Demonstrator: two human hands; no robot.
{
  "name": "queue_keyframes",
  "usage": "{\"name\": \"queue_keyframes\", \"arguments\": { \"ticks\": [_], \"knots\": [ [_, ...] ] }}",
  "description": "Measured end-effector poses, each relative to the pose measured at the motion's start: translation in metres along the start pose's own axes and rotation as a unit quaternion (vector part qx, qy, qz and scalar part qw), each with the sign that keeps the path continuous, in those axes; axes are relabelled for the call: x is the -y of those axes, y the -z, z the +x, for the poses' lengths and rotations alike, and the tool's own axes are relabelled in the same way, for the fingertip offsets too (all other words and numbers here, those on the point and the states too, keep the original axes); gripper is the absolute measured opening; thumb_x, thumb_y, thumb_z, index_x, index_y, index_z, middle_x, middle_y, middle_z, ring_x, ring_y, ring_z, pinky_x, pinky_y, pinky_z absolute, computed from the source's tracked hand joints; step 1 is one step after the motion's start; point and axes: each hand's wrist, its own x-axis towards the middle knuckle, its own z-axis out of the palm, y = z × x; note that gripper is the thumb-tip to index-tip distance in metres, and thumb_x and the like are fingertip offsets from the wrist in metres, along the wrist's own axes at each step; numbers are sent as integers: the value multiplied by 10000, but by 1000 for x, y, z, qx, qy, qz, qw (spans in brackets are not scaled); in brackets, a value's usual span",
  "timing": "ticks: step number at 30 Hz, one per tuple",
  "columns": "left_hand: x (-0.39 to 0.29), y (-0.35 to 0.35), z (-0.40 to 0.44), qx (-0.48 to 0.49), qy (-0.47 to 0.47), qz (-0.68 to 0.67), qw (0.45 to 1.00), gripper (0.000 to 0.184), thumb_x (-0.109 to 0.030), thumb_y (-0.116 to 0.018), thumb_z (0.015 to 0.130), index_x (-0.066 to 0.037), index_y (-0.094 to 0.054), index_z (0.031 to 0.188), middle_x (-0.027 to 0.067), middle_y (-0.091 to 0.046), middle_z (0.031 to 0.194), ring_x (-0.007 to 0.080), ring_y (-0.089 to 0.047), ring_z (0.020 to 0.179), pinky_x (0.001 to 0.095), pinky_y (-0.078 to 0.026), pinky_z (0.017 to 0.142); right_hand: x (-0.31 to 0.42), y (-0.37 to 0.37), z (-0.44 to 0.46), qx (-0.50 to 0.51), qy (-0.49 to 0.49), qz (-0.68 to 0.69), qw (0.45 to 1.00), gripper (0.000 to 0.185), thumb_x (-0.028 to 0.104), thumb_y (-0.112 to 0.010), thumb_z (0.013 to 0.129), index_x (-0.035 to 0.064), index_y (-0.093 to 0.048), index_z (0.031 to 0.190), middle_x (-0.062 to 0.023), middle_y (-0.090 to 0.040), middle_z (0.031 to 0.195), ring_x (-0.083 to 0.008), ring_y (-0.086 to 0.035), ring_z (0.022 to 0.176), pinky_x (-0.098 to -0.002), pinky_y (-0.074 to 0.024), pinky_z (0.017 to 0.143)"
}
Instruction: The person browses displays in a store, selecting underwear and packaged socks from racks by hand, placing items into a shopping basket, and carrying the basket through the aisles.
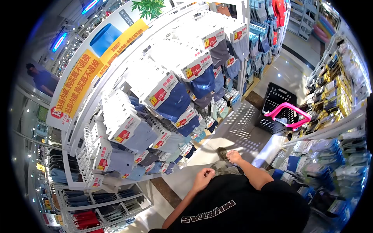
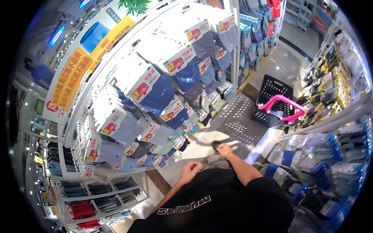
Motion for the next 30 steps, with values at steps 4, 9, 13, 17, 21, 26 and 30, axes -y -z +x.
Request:
{"name": "queue_keyframes", "arguments": {
  "ticks": [4,9,13,17,21,26,30],
  "knots": [
    [-13,-8,44,34,-21,31,999,230,-204,-663,977,6,-658,1073,42,-695,876,93,-639,766,240,-516,687,51,29,-19,-26,40,77,996,129,160,-650,963,49,-638,1027,-53,-672,808,-126,-616,574,-258,-510,486],
    [-53,-20,85,25,-63,11,998,240,-239,-671,964,-4,-670,1009,6,-635,780,65,-533,684,252,-467,649,234,85,-36,-132,215,7,968,67,63,-584,909,13,-621,883,-58,-623,676,-128,-613,589,-292,-490,489],
    [-80,-19,115,58,-48,14,997,225,-223,-651,984,-9,-661,1055,14,-660,820,73,-583,728,254,-489,675,385,109,-79,-120,376,114,912,206,174,-681,965,1,-651,1072,-32,-652,808,-99,-609,691,-247,-510,654],
    [-93,-18,138,54,-61,1,997,208,-203,-638,996,-2,-655,1049,14,-668,844,67,-593,746,254,-492,685,453,105,-87,-218,539,61,811,470,153,-753,912,-26,-556,1300,-110,-658,1151,-153,-635,1004,-296,-533,867],
    [-87,-17,162,39,-46,-29,998,248,-215,-645,987,16,-656,1078,50,-692,882,100,-621,763,276,-509,707,485,81,-95,-67,586,62,805,651,127,-827,839,-10,-468,1365,-110,-641,1211,-173,-607,1100,-323,-490,980],
    [-95,-6,182,34,-30,-26,999,272,-216,-665,961,20,-651,1097,85,-702,913,138,-643,798,294,-527,734,489,70,-90,-1,533,63,844,399,153,-834,842,-26,-658,1152,-66,-737,1035,-120,-656,929,-285,-538,841],
    [-88,-4,194,43,-32,-9,999,249,-200,-663,958,14,-645,1084,92,-698,913,138,-654,813,298,-535,735,493,81,-90,54,527,66,846,416,165,-841,836,-32,-664,1157,-59,-733,1042,-101,-633,938,-268,-520,862]
  ]
}}
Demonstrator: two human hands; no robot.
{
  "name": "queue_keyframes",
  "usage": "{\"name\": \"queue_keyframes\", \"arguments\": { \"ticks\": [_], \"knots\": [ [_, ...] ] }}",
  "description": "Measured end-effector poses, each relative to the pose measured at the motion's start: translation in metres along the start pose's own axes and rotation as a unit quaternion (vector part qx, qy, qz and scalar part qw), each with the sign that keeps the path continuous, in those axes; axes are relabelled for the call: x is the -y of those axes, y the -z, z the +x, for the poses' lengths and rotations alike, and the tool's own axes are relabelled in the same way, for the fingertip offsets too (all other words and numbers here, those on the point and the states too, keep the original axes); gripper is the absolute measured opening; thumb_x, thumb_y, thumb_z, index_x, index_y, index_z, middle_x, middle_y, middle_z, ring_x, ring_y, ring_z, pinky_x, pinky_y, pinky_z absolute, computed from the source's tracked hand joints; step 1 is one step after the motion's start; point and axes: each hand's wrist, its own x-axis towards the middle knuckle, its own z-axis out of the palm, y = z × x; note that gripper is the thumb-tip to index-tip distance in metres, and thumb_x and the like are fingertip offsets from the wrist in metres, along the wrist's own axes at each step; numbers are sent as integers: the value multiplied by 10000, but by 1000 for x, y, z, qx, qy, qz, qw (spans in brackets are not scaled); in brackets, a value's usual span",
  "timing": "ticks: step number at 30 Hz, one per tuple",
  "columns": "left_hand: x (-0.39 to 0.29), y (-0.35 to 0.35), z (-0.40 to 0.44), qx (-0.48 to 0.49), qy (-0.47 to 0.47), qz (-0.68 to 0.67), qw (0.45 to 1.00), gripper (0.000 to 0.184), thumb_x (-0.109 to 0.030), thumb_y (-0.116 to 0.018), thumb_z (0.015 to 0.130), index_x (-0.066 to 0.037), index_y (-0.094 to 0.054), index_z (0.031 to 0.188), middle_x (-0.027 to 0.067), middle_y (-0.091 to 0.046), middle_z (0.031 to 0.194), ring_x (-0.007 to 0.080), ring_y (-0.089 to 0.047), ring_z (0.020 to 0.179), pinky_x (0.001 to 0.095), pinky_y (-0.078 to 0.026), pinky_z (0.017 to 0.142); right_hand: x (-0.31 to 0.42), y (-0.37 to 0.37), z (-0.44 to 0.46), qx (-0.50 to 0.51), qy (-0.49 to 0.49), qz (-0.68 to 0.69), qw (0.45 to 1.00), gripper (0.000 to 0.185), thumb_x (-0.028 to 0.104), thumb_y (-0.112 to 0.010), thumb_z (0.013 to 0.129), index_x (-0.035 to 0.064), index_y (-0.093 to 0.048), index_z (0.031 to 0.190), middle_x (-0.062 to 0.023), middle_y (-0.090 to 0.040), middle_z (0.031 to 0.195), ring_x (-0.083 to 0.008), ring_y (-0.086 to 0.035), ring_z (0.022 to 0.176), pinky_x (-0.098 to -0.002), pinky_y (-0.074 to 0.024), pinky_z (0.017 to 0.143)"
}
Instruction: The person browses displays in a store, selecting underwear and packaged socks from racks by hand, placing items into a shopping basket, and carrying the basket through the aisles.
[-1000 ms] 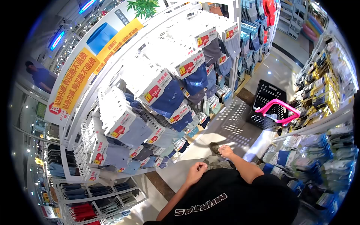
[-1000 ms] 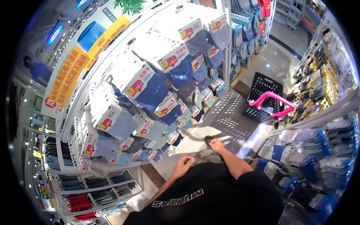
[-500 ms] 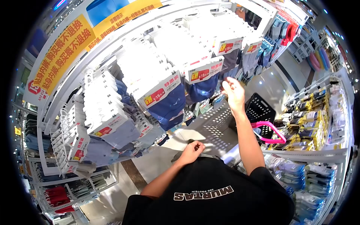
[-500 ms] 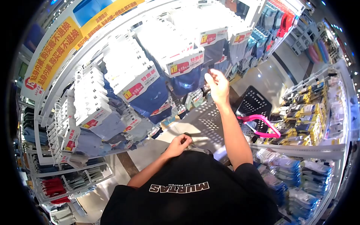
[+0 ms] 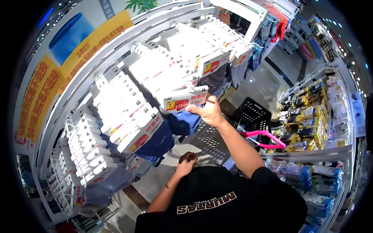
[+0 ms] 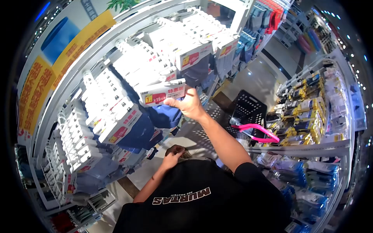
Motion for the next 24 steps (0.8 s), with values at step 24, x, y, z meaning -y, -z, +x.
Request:
{"name": "queue_keyframes", "arguments": {
  "ticks": [24],
  "knots": [
    [10,-7,44,120,37,1,992,225,-243,-653,978,-35,-657,1062,30,-663,870,120,-598,767,270,-488,718,-52,231,-179,-321,-136,-385,854,348,189,-819,810,24,-673,1079,-93,-684,873,-207,-663,812,-330,-534,774]
  ]
}}
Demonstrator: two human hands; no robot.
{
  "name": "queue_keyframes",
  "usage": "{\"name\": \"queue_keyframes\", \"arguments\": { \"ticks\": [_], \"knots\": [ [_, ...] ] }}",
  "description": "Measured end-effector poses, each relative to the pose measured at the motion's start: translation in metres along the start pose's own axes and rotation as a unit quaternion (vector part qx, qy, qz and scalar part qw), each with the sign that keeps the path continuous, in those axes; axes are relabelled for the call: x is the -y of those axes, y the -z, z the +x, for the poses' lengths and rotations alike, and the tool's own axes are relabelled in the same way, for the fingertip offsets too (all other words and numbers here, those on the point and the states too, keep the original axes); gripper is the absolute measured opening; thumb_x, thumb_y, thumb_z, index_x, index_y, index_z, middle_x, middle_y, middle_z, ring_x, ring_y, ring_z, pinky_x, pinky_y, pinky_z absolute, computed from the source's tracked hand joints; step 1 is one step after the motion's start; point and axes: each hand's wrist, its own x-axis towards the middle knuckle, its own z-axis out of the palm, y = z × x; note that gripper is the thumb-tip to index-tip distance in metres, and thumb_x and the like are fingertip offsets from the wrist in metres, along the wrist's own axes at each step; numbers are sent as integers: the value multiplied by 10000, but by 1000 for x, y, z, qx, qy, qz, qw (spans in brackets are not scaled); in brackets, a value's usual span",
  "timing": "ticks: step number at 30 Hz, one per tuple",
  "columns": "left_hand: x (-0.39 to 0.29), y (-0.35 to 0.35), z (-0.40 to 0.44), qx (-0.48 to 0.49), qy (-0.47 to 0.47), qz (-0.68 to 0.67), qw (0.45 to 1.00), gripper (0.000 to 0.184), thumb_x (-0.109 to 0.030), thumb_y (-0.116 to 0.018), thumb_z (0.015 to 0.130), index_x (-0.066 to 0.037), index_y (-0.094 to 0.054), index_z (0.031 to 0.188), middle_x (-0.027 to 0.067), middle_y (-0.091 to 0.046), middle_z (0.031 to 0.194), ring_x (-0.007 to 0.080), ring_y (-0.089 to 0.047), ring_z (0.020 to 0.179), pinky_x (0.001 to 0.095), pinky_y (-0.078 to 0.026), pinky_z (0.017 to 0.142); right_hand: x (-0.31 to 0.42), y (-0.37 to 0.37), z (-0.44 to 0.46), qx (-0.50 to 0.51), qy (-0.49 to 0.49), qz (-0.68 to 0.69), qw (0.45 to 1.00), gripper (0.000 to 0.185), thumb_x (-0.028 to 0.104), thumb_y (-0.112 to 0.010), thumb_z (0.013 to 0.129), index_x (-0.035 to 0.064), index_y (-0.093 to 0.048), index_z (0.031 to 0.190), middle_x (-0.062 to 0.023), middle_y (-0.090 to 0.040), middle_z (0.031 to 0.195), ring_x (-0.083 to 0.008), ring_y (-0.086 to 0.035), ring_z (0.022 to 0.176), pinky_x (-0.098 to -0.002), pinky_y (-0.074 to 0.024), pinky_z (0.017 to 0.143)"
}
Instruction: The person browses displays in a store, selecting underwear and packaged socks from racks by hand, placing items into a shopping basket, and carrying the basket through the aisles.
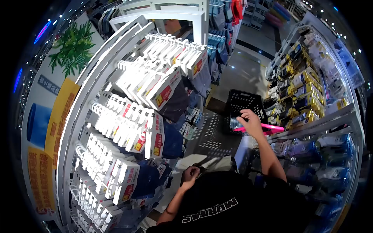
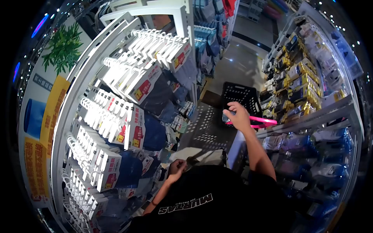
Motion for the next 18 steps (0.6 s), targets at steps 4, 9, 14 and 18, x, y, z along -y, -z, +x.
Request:
{"name": "queue_keyframes", "arguments": {
  "ticks": [4,9,14,18],
  "knots": [
    [-22,-16,19,17,47,12,999,196,-226,-651,982,-40,-650,1043,12,-653,858,89,-586,748,252,-479,693,-84,79,2,-77,-60,-119,988,411,264,-800,815,16,-673,1116,-161,-706,1012,-302,-669,940,-386,-525,839],
    [-37,-50,64,57,-42,-21,997,174,-194,-656,980,-31,-639,1038,-3,-640,837,83,-579,731,251,-479,683,-152,102,-14,-148,-199,-286,926,318,417,-648,881,120,-761,861,-158,-715,786,-398,-687,792,-470,-532,781],
    [-102,-105,93,47,-6,45,998,201,-201,-661,982,-3,-649,1012,19,-665,858,87,-600,749,260,-498,703,-150,96,-7,-226,-133,-283,923,212,317,-700,840,116,-727,777,-141,-694,718,-369,-666,683,-490,-510,634],
    [-124,-157,122,105,-5,82,991,220,-201,-663,976,8,-647,1041,25,-653,832,89,-600,747,266,-495,695,-161,99,-1,-284,-74,-262,919,148,251,-719,800,119,-699,738,-134,-643,655,-365,-633,627,-496,-488,579]
  ]
}}
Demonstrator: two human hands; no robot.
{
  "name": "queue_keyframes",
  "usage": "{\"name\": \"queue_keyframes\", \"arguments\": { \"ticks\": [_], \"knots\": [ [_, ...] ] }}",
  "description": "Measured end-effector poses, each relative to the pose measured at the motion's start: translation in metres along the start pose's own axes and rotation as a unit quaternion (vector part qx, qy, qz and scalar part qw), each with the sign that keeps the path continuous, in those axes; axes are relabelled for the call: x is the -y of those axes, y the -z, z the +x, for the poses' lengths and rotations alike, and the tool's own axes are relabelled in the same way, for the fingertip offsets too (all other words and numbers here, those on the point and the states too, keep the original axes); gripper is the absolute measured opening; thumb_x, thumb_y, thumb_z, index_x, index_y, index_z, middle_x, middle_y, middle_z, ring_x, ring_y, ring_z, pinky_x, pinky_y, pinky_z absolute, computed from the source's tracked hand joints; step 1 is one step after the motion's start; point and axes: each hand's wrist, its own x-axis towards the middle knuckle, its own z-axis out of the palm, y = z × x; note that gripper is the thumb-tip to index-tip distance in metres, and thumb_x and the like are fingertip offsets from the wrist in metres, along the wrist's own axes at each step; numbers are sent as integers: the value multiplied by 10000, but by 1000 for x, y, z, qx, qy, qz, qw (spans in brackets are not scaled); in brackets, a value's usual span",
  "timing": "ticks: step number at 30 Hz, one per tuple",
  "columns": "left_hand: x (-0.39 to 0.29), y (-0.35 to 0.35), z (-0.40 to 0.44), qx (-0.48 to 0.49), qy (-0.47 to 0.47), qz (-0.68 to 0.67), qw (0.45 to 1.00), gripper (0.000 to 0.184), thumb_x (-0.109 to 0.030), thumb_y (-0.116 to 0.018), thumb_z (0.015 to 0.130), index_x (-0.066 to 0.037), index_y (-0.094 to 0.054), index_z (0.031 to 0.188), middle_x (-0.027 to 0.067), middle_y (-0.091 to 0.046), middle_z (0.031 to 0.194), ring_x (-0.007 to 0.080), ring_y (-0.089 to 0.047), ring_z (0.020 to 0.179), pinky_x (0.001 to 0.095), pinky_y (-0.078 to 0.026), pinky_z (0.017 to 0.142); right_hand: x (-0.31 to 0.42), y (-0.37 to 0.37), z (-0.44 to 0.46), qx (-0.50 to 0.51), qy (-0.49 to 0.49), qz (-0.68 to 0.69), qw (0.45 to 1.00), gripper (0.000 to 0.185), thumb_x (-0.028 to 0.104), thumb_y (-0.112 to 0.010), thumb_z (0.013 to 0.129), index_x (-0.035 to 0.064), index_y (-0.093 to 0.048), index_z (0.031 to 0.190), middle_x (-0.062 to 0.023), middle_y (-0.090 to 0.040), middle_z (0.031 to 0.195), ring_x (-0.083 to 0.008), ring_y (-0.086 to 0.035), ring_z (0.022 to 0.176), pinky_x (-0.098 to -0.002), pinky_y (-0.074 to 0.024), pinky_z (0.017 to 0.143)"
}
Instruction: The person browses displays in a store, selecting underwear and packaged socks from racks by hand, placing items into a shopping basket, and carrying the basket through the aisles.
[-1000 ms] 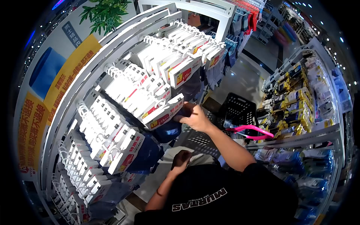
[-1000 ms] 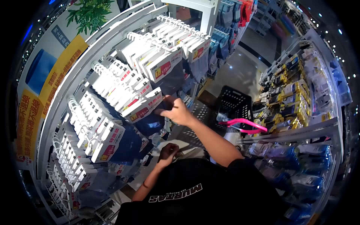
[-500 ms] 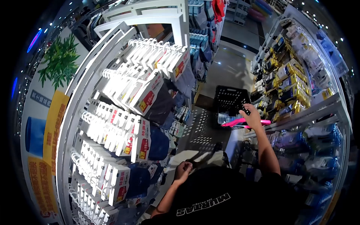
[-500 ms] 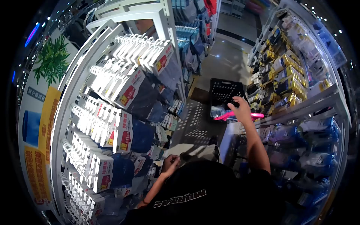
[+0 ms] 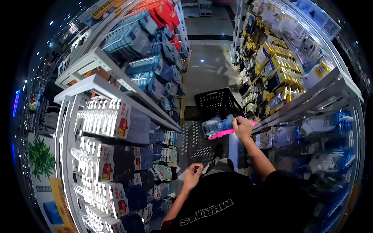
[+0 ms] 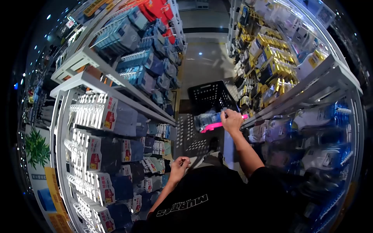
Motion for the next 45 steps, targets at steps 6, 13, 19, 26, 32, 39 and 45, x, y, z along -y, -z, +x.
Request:
{"name": "queue_keyframes", "arguments": {
  "ticks": [6,13,19,26,32,39,45],
  "knots": [
    [-67,-65,81,60,-130,247,958,339,-193,-702,912,-9,-615,1183,151,-666,1078,250,-659,964,361,-513,854,-10,0,21,21,13,31,999,137,252,-736,790,126,-691,757,-93,-645,662,-319,-634,630,-457,-467,601],
    [-107,-139,184,141,-268,402,864,603,-243,-729,818,-10,-501,1326,216,-607,1262,394,-571,1195,464,-453,1004,-20,-17,50,23,0,49,999,137,229,-718,840,122,-687,760,-75,-643,641,-296,-617,587,-435,-436,578],
    [-111,-183,237,147,-146,474,856,219,-174,-643,783,4,-669,908,261,-699,916,427,-686,851,518,-544,780,-24,-30,82,63,-29,69,995,153,246,-703,871,99,-697,828,-94,-642,655,-315,-612,585,-458,-445,573],
    [-97,-166,283,105,-235,469,845,198,-128,-577,790,-44,-636,959,217,-689,770,427,-680,732,530,-544,682,-27,-35,132,251,-11,55,966,218,293,-695,873,88,-695,947,-147,-715,846,-359,-695,781,-464,-527,693],
    [-126,-124,327,106,-258,485,829,210,-295,-681,799,-135,-632,926,128,-708,810,376,-687,736,500,-550,685,-17,-63,175,346,1,95,933,259,323,-708,870,79,-695,958,-150,-717,861,-372,-692,805,-460,-534,711],
    [-151,-74,387,36,-346,470,811,262,-326,-748,757,-105,-631,834,99,-694,798,352,-684,745,477,-546,672,11,-107,200,341,-2,90,936,298,391,-646,907,101,-705,943,-153,-718,850,-389,-692,791,-482,-538,714],
    [-169,-50,445,-3,-382,433,817,267,-272,-772,658,-96,-612,780,91,-666,792,323,-675,776,440,-543,715,34,-141,231,325,0,58,944,333,383,-579,959,84,-693,872,-166,-697,801,-395,-676,747,-488,-510,675]
  ]
}}
